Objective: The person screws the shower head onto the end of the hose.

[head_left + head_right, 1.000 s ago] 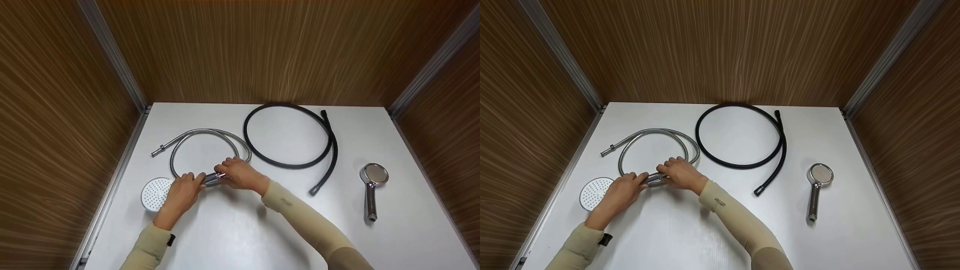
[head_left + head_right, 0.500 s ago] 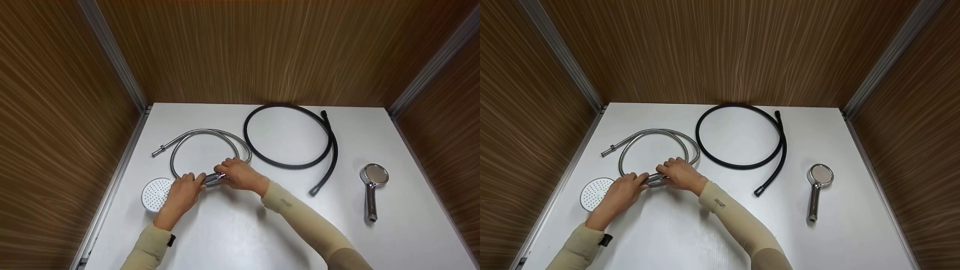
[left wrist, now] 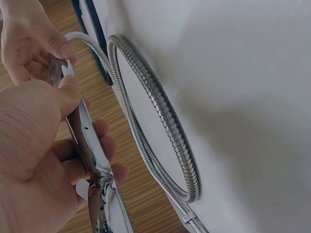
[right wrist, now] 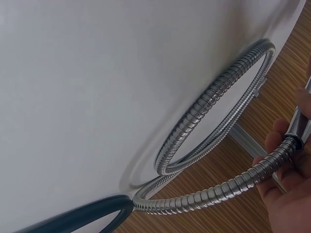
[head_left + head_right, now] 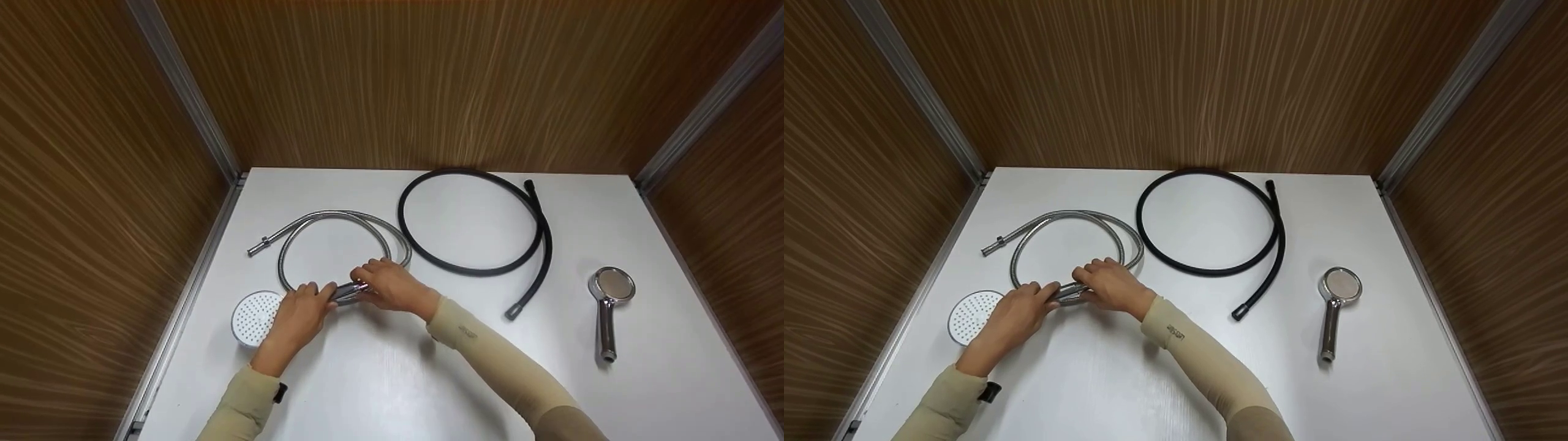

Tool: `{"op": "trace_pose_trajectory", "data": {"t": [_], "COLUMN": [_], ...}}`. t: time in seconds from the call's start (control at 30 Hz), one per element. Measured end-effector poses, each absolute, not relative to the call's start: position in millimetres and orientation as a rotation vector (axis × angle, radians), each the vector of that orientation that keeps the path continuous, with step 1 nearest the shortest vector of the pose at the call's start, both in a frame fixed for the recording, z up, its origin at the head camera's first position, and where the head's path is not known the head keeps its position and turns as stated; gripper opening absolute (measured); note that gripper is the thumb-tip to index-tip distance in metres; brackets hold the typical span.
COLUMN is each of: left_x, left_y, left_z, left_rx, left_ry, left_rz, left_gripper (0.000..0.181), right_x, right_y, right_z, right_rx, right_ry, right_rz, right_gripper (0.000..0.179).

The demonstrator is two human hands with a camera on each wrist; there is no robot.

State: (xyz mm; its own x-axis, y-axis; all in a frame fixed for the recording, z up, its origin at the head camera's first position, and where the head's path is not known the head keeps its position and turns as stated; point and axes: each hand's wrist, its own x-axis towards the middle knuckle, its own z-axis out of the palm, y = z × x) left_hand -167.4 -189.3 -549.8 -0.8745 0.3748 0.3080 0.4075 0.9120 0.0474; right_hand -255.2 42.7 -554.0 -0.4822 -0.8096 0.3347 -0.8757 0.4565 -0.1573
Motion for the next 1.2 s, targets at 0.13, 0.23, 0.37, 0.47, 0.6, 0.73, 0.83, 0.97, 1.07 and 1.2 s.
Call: {"op": "trace_pose_trajectory", "data": {"t": [0.13, 0.23, 0.37, 0.47, 0.6, 0.73, 0.83, 0.97, 1.07, 1.2], "left_x": [-167.4, -167.4, -167.6, -167.7, -167.2, -167.0, -167.5, -168.0, -168.2, -168.6], "left_y": [-189.5, -189.4, -189.4, -189.3, -189.3, -189.7, -189.8, -189.5, -189.4, -189.5], "left_z": [-549.9, -549.6, -550.0, -550.6, -550.2, -550.0, -550.4, -550.8, -551.0, -551.6], "left_rx": [-0.588, -0.585, -0.581, -0.58, -0.58, -0.572, -0.575, -0.584, -0.587, -0.595], "left_ry": [-2.777, -2.785, -2.795, -2.796, -2.803, -2.811, -2.798, -2.784, -2.78, -2.775], "left_rz": [-0.148, -0.149, -0.158, -0.167, -0.173, -0.162, -0.144, -0.138, -0.141, -0.14], "left_gripper": [0.033, 0.033, 0.034, 0.034, 0.034, 0.034, 0.034, 0.034, 0.034, 0.033], "right_x": [-254.9, -255.2, -255.8, -256.1, -255.6, -255.3, -255.5, -255.6, -254.9, -253.8], "right_y": [42.3, 42.5, 42.9, 42.9, 43.7, 45.1, 45.7, 45.7, 45.5, 46.2], "right_z": [-554.4, -554.8, -555.4, -556.0, -555.5, -554.5, -554.4, -554.9, -554.7, -553.7], "right_rx": [1.467, 1.471, 1.481, 1.485, 1.49, 1.499, 1.499, 1.489, 1.483, 1.485], "right_ry": [-2.481, -2.481, -2.486, -2.484, -2.489, -2.492, -2.489, -2.489, -2.486, -2.487], "right_rz": [0.432, 0.427, 0.434, 0.445, 0.451, 0.444, 0.438, 0.449, 0.462, 0.471], "right_gripper": [0.029, 0.028, 0.029, 0.03, 0.03, 0.03, 0.031, 0.032, 0.032, 0.031]}}
